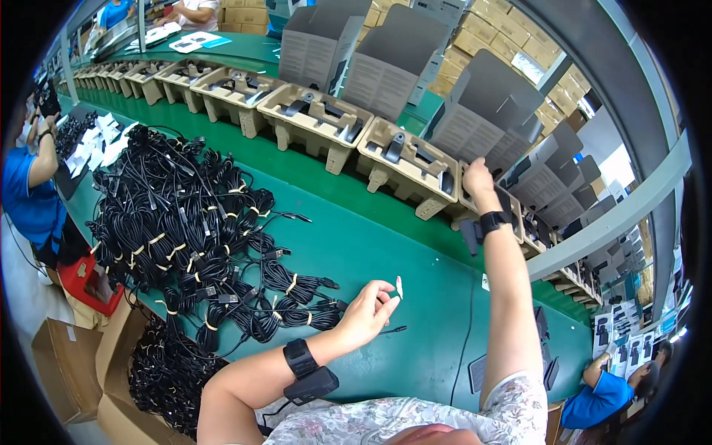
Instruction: The person picks up a cable from a pile, wraps it, and places it into a tray, then takes a black pad from a stack and places it into the same tray.
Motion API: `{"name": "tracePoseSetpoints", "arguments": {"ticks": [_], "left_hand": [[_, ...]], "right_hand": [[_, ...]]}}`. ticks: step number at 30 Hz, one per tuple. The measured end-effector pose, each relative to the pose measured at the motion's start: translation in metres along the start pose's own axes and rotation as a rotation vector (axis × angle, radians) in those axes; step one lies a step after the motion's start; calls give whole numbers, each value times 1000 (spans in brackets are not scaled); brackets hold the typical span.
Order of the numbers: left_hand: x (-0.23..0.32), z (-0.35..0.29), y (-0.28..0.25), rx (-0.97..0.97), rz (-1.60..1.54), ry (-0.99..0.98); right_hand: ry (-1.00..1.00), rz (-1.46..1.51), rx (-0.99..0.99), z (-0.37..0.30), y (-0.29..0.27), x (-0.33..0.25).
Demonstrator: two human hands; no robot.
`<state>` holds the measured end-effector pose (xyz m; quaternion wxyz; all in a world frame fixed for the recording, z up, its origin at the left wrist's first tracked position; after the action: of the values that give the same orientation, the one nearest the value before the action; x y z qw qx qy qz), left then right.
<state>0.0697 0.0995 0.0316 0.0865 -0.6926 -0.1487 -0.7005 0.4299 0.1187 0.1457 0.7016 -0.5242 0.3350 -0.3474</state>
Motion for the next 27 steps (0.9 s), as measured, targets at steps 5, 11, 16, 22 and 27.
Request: {"name": "tracePoseSetpoints", "arguments": {"ticks": [5,11,16,22,27], "left_hand": [[-3,2,-1,2,-1,-6],[-4,-2,-3,45,149,71],[6,-5,-1,78,345,188],[2,10,4,54,318,206],[-12,21,1,41,284,169]], "right_hand": [[79,165,160,2,21,8],[-398,-315,69,-1,30,18],[-168,103,1,5,22,28],[-359,39,-76,12,16,42],[-724,-48,191,-60,-24,51]]}}
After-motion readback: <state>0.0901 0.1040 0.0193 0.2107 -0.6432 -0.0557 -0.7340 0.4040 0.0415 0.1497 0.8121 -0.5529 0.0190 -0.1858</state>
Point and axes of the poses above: each hand's wrist, its own z-axis towards the middle knuckle, its own y-axis out of the palm, x = y × z, the point moved 6 cm from there along z, towards the middle knuckle, and after that the axes turned 3 degrees about -x, right-handed, at the moved point
